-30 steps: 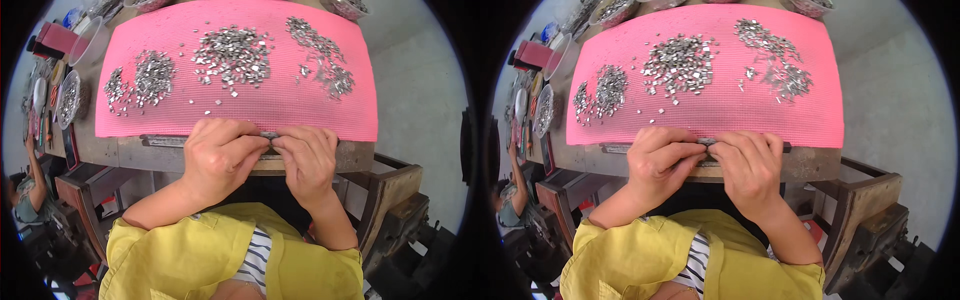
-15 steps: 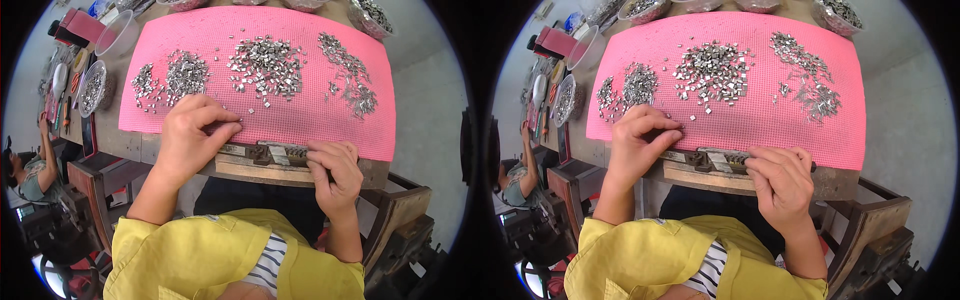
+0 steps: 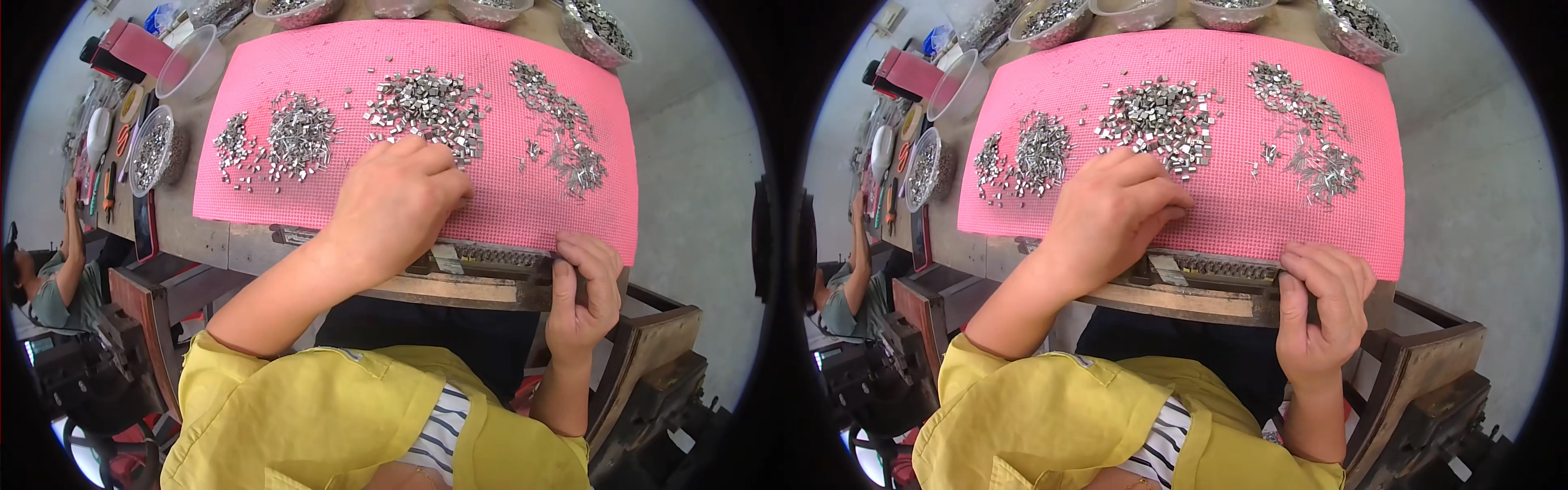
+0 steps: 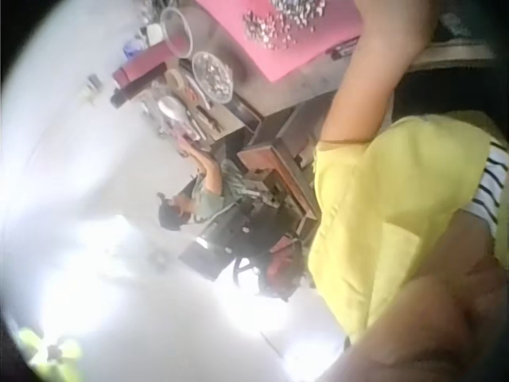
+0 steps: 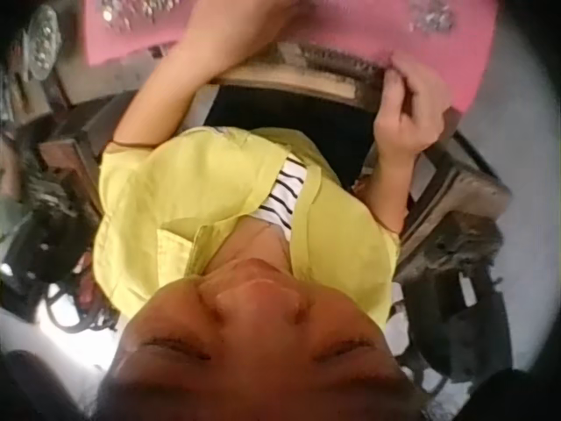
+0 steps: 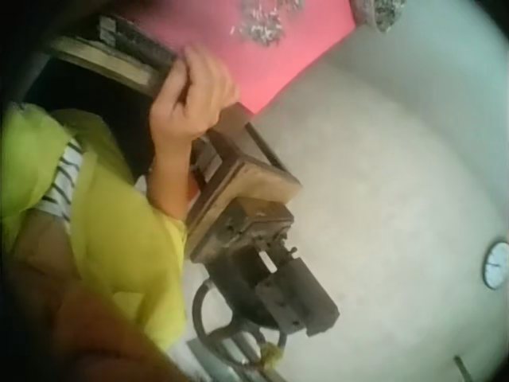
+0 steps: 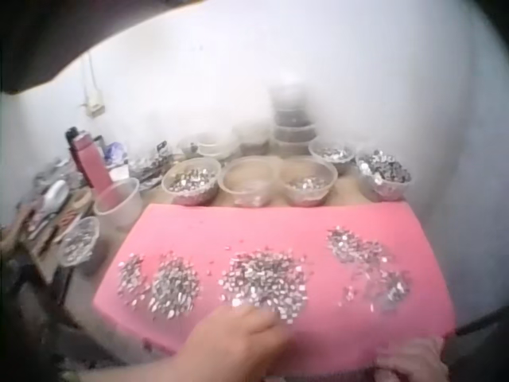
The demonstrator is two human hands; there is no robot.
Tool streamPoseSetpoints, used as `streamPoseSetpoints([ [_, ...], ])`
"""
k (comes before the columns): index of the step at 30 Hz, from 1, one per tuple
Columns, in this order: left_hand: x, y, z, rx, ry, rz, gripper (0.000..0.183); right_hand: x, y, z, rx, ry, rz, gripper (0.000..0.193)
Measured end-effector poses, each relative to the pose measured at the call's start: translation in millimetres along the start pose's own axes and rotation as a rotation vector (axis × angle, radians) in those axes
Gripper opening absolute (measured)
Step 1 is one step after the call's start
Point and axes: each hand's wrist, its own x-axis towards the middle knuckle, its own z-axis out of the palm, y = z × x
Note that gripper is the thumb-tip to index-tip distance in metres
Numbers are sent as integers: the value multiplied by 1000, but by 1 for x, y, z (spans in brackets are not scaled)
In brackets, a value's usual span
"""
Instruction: The person places small metal pieces into a metal fixture by hand, presses the fixture using a manual press machine, and inserts additional metal pieces into the fixture.
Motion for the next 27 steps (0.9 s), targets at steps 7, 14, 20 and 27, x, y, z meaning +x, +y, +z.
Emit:
streamPoseSetpoints([
  [7,-36,-41,-41,-240,158,-411,16,-4,10,-7,-35,-3,22,18],
  [14,-43,-39,-39,-132,79,-547,16,5,1,-4,-57,-68,-13,15],
  [20,-46,-44,-35,-95,113,-511,12,3,6,-5,-93,-22,-22,17],
  [27,-49,-47,-38,-174,174,-489,10,4,0,0,-111,-39,-10,16],
])
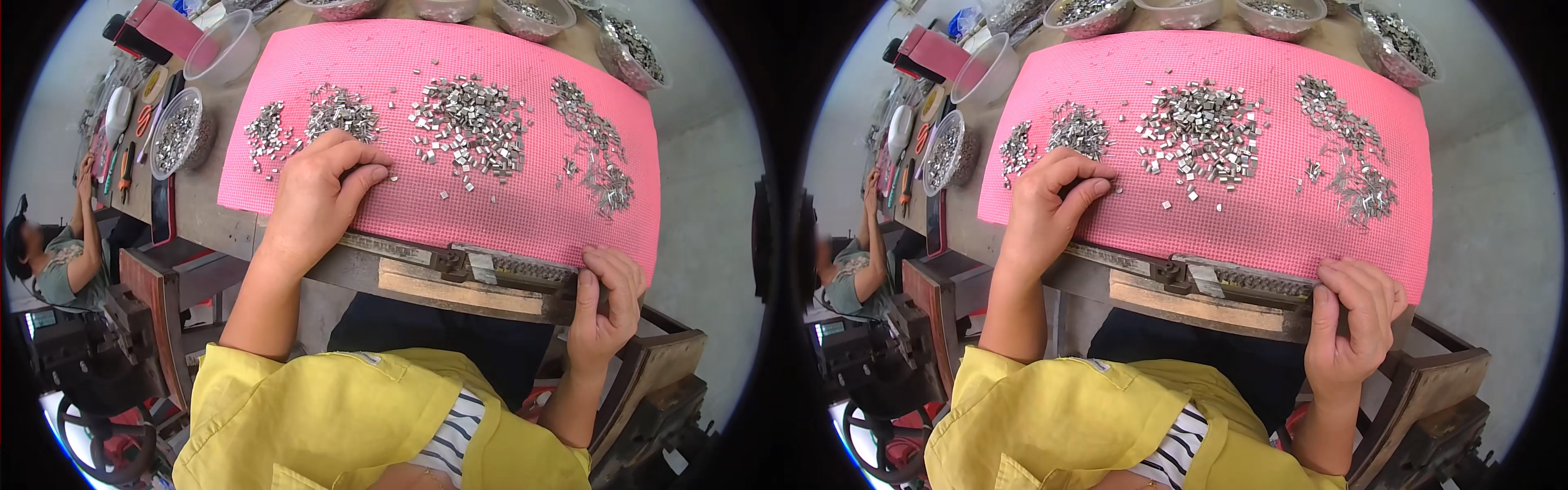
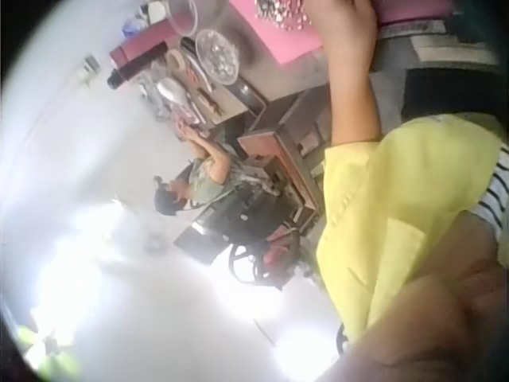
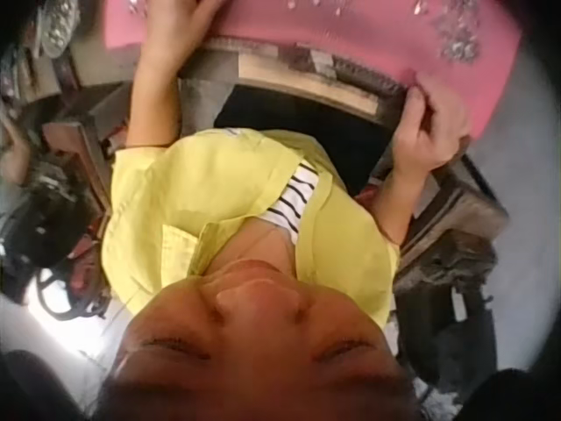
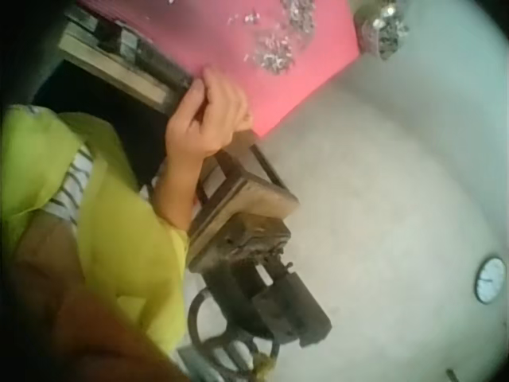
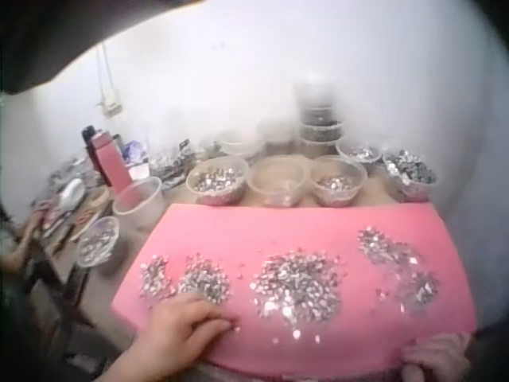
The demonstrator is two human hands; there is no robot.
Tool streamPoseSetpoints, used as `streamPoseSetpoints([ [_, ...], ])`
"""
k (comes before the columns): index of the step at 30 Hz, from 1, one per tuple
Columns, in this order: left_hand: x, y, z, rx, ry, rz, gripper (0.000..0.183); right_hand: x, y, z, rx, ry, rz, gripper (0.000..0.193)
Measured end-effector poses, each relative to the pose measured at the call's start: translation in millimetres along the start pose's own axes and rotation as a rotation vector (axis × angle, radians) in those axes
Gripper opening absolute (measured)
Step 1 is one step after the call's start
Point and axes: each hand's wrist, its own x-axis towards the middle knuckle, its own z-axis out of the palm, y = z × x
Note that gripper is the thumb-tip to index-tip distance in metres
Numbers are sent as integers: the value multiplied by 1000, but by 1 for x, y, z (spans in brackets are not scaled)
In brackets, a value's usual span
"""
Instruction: The person places small metal pieces into a metal fixture by hand, presses the fixture using a manual press machine, and inserts additional metal pieces into the fixture.
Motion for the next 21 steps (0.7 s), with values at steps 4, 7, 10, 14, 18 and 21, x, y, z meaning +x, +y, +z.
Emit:
streamPoseSetpoints([
  [4,-3,1,-1,-19,-18,1,11,1,-1,3,-1,-18,-1,16],
  [7,-6,2,3,40,28,59,11,1,-2,3,-20,-37,12,17],
  [10,-5,7,11,65,1,159,12,-3,-2,-5,-76,-44,16,18],
  [14,-12,11,18,49,26,241,14,1,-5,-3,-68,-69,-10,16],
  [18,-20,-2,9,-84,83,211,16,13,-23,3,-110,-109,-56,16],
  [21,-27,-21,-18,-115,179,124,18,24,-37,11,-182,-167,-88,16],
])
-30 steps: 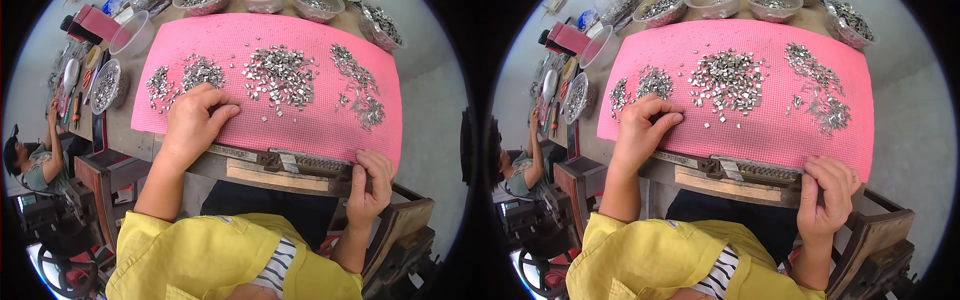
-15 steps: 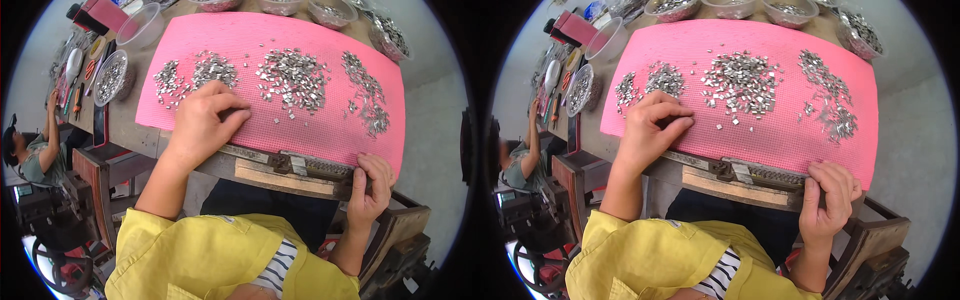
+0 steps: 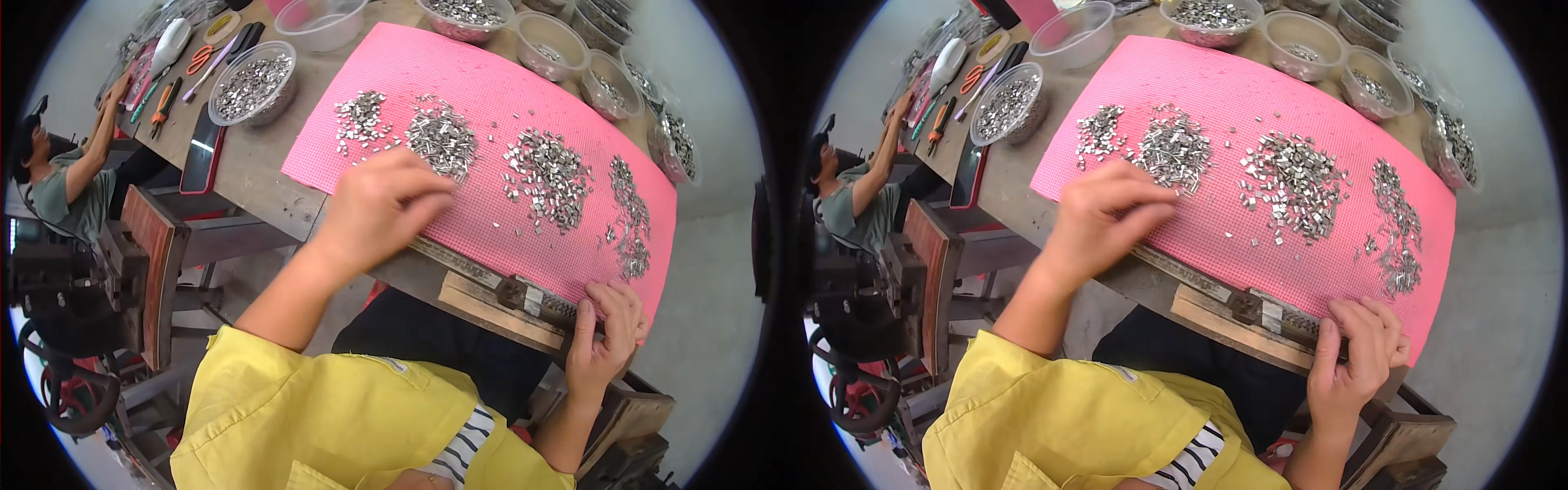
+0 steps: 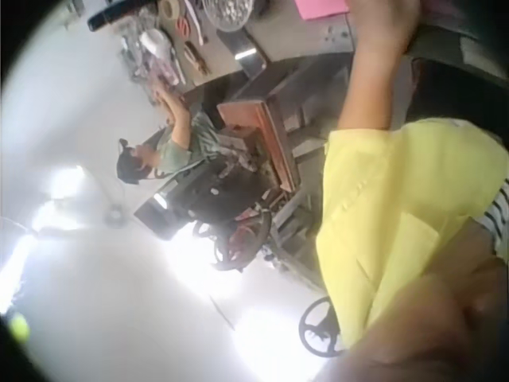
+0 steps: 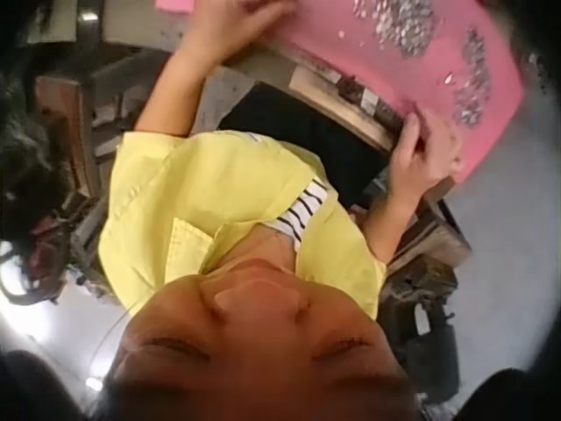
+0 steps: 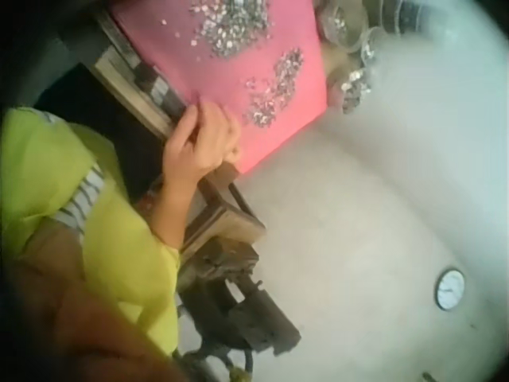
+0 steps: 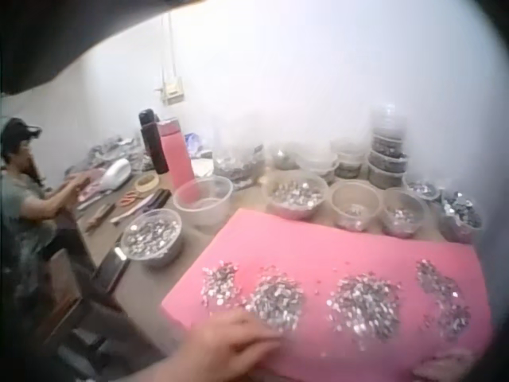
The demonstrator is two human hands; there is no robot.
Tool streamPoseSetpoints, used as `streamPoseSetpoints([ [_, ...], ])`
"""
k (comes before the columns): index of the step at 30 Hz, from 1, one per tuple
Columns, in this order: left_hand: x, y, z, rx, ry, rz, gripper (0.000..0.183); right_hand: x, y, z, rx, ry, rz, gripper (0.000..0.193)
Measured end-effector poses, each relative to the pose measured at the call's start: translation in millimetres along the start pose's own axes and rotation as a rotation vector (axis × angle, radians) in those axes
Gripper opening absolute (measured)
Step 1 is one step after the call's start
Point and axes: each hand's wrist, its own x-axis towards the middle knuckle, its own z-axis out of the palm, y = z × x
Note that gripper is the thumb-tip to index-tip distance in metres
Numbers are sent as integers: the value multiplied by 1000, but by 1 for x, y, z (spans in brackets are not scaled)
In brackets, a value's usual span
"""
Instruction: The person places small metal pieces into a metal fixture by hand, presses the fixture using a manual press machine, and inserts additional metal pieces into the fixture.
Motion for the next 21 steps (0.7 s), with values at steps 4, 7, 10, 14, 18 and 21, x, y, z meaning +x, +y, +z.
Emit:
streamPoseSetpoints([
  [4,-7,-17,-40,98,78,-151,19,19,-22,7,19,-43,-35,17],
  [7,-13,-26,-49,144,90,-134,18,37,-45,17,25,-68,-100,18],
  [10,-16,-28,-46,165,107,-160,15,59,-65,36,55,-73,-195,21],
  [14,-16,-32,-42,220,123,-159,12,97,-89,60,98,-121,-425,18],
  [18,-14,-28,-38,165,151,-134,13,128,-97,92,119,-196,-643,13],
  [21,-11,-27,-33,158,137,-68,14,139,-101,105,31,-251,-658,11],
])
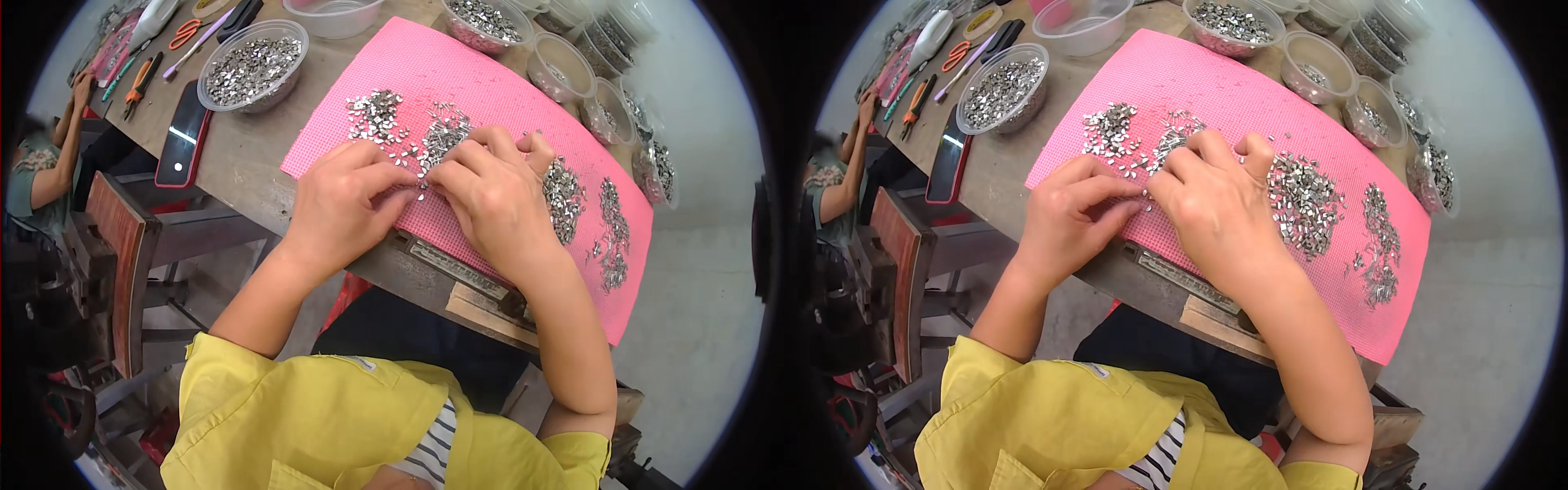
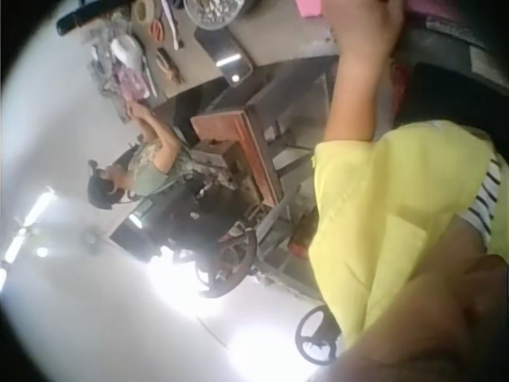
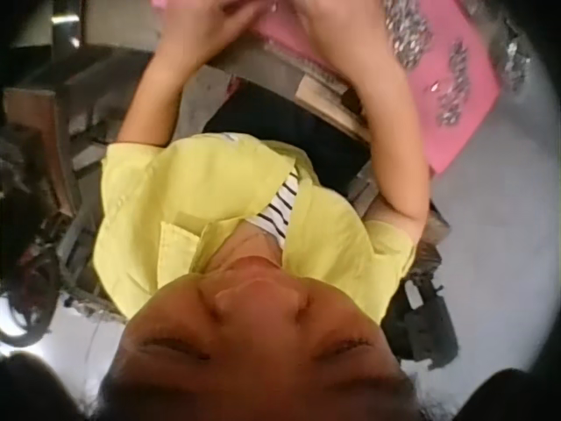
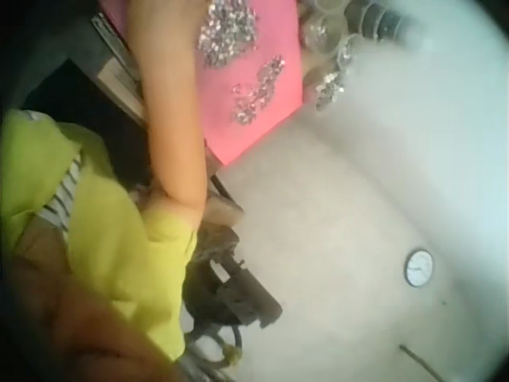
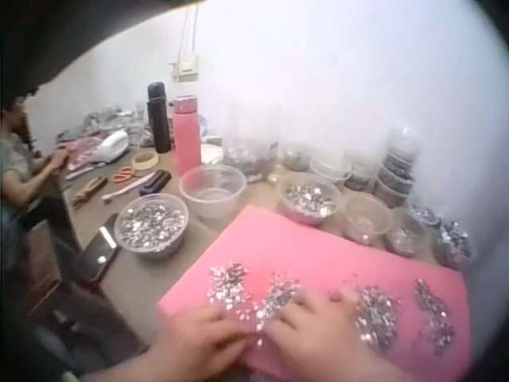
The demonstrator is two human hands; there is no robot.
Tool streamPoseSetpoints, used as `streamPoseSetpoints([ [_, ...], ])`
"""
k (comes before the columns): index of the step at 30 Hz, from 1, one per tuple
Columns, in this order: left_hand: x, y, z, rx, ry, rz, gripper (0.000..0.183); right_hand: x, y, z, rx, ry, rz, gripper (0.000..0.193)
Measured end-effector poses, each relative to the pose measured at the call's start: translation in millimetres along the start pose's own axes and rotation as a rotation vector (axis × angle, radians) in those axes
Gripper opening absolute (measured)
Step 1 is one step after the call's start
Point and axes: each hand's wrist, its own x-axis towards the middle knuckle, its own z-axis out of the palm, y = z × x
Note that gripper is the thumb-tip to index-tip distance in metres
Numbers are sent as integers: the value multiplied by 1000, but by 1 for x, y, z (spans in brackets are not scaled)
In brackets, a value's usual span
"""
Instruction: The person places small metal pieces into a metal fixture by hand, presses the fixture using a manual press machine, and inserts additional metal pieces into the fixture.
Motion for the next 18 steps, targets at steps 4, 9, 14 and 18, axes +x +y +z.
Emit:
streamPoseSetpoints([
  [4,6,-2,2,72,-76,96,12,4,0,2,-5,-16,33,10],
  [9,12,-3,2,152,-138,125,7,-4,-9,-2,55,8,75,9],
  [14,13,-7,7,166,-115,156,10,-9,-21,1,94,9,140,10],
  [18,13,-11,4,53,-114,243,17,-11,-28,7,104,26,195,8],
])
